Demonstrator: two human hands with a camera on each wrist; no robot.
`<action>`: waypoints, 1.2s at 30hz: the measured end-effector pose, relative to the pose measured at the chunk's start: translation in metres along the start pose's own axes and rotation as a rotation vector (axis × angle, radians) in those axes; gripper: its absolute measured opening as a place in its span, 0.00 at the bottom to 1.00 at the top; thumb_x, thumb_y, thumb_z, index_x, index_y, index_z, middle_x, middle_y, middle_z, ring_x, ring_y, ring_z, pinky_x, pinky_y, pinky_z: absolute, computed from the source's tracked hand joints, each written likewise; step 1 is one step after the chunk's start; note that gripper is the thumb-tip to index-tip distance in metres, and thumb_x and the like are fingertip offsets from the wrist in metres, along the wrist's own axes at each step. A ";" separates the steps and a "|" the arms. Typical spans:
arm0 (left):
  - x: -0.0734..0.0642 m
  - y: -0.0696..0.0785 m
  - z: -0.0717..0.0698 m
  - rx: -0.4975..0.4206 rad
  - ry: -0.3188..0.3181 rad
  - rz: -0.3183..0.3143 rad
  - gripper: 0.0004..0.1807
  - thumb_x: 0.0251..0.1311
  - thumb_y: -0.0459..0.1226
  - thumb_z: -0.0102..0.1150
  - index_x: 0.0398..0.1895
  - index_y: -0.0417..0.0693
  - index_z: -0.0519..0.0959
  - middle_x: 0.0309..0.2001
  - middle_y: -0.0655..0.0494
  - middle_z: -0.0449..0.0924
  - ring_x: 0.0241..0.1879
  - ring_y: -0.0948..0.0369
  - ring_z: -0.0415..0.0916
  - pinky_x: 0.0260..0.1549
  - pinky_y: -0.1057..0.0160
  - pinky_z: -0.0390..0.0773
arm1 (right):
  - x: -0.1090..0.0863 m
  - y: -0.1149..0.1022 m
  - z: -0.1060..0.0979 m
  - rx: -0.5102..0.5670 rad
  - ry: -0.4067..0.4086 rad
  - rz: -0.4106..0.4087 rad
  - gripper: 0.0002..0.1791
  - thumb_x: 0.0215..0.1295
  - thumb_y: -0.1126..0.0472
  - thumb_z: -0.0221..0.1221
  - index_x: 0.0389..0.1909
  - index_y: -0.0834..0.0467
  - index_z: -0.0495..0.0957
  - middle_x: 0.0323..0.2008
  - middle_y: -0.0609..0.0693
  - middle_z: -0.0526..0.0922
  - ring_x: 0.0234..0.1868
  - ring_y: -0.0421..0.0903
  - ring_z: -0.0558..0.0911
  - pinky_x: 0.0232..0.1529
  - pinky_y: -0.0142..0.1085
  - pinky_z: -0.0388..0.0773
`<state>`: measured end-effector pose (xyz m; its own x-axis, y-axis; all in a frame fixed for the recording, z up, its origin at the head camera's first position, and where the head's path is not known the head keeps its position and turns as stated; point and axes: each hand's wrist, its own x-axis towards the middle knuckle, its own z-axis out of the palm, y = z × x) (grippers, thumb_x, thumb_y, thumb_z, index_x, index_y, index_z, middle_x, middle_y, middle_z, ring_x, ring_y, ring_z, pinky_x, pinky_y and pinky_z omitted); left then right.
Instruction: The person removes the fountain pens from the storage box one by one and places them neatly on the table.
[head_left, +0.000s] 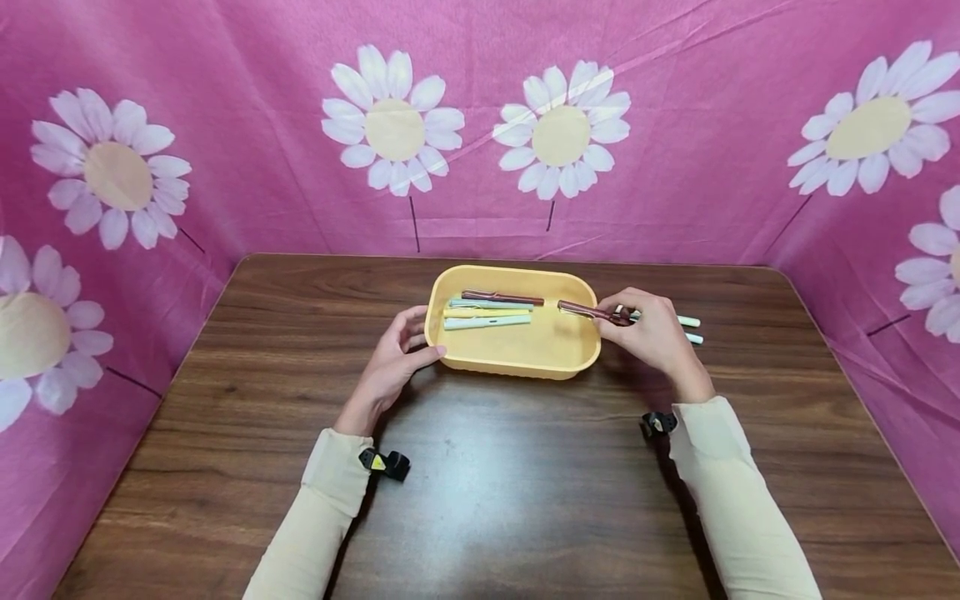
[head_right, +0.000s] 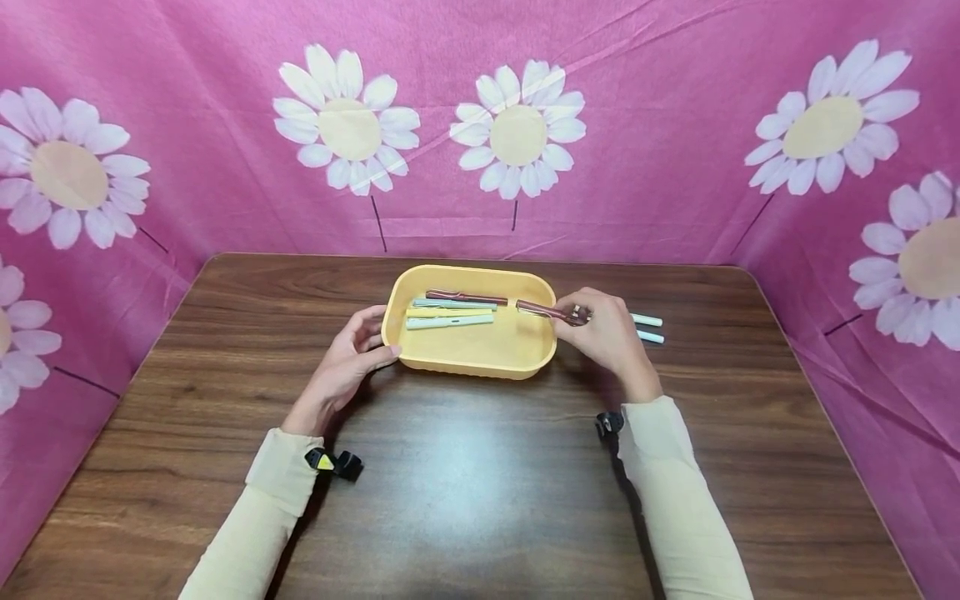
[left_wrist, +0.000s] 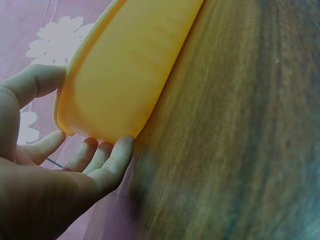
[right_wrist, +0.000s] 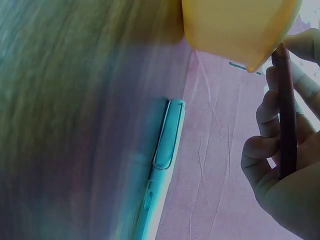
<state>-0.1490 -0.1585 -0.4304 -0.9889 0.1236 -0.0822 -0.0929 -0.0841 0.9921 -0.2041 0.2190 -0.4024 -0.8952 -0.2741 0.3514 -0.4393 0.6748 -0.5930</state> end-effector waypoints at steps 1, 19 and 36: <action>0.000 0.000 0.000 -0.001 0.001 0.001 0.40 0.58 0.24 0.64 0.74 0.39 0.60 0.66 0.33 0.67 0.63 0.42 0.69 0.48 0.67 0.78 | 0.000 0.000 0.000 0.004 -0.001 0.000 0.06 0.55 0.65 0.69 0.34 0.56 0.88 0.27 0.47 0.82 0.29 0.44 0.75 0.30 0.31 0.66; 0.000 0.000 0.000 -0.007 -0.001 -0.003 0.40 0.57 0.23 0.64 0.74 0.40 0.61 0.65 0.33 0.67 0.64 0.41 0.69 0.49 0.66 0.78 | -0.003 0.009 -0.004 0.024 0.022 -0.051 0.06 0.54 0.68 0.71 0.33 0.56 0.89 0.26 0.45 0.83 0.28 0.41 0.75 0.29 0.28 0.68; 0.001 0.000 0.000 -0.016 0.001 -0.003 0.40 0.57 0.23 0.64 0.73 0.38 0.60 0.66 0.33 0.68 0.64 0.41 0.69 0.49 0.66 0.79 | -0.008 0.014 -0.006 0.008 0.058 -0.049 0.09 0.52 0.69 0.71 0.35 0.58 0.89 0.31 0.48 0.86 0.30 0.38 0.76 0.32 0.26 0.68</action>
<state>-0.1502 -0.1588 -0.4305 -0.9888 0.1232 -0.0847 -0.0972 -0.0993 0.9903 -0.2026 0.2348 -0.4090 -0.8670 -0.2662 0.4213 -0.4831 0.6562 -0.5797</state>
